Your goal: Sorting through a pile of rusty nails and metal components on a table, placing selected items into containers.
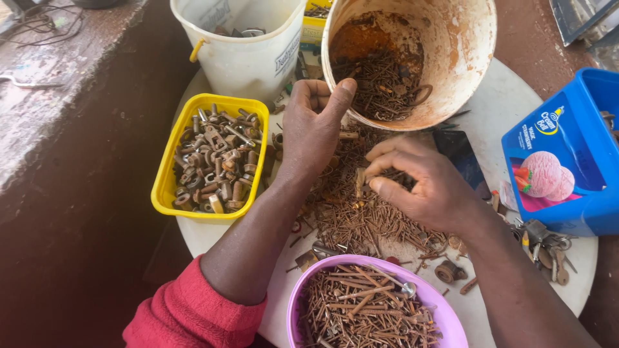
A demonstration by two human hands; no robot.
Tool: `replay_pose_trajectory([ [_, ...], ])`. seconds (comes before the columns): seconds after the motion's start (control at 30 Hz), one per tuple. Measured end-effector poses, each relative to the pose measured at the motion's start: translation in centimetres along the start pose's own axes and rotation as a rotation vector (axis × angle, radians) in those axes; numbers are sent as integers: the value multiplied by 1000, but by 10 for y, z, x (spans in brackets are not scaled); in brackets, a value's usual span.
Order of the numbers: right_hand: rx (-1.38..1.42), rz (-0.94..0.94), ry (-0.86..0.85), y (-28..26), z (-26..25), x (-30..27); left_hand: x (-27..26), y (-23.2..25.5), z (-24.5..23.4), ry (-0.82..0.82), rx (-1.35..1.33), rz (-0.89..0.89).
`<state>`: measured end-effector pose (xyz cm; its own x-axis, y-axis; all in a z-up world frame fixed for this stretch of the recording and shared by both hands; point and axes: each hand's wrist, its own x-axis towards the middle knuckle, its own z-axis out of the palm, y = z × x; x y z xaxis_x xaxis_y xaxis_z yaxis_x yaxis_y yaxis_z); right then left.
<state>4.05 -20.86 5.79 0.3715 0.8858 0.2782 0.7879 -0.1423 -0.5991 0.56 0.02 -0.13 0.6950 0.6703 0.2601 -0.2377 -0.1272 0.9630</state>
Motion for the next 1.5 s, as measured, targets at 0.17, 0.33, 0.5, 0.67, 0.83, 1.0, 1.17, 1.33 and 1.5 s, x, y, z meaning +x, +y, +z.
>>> replay_pose_trajectory([
  [0.17, 13, -215, 72, -37, 10, 18, -9, 28, 0, 66, -5, -70],
  [0.33, -16, -440, 36, -80, 24, 66, -5, 9, 13, 92, 33, -94],
  [0.5, -59, -566, 61, -87, 29, 82, -3, -12, 26, 156, -404, 197],
  [0.67, -40, -475, 110, -77, 24, 74, -6, 5, -3, 10, 3, 95],
  [0.83, -150, -195, 83, -36, -8, 24, -9, 41, -4, 71, 37, -166],
  [1.0, -225, 521, 40, 5, -27, -15, -6, 22, 4, 72, -13, -51],
  [1.17, -302, 445, -261, 36, -17, -26, -10, 34, 0, 33, 1, -109],
  [1.33, -403, 390, -354, 39, 8, -23, -9, 29, 1, 61, 19, -84],
  [1.5, -248, 181, -190, 50, 13, -22, -8, 27, 2, 60, 13, -51],
])
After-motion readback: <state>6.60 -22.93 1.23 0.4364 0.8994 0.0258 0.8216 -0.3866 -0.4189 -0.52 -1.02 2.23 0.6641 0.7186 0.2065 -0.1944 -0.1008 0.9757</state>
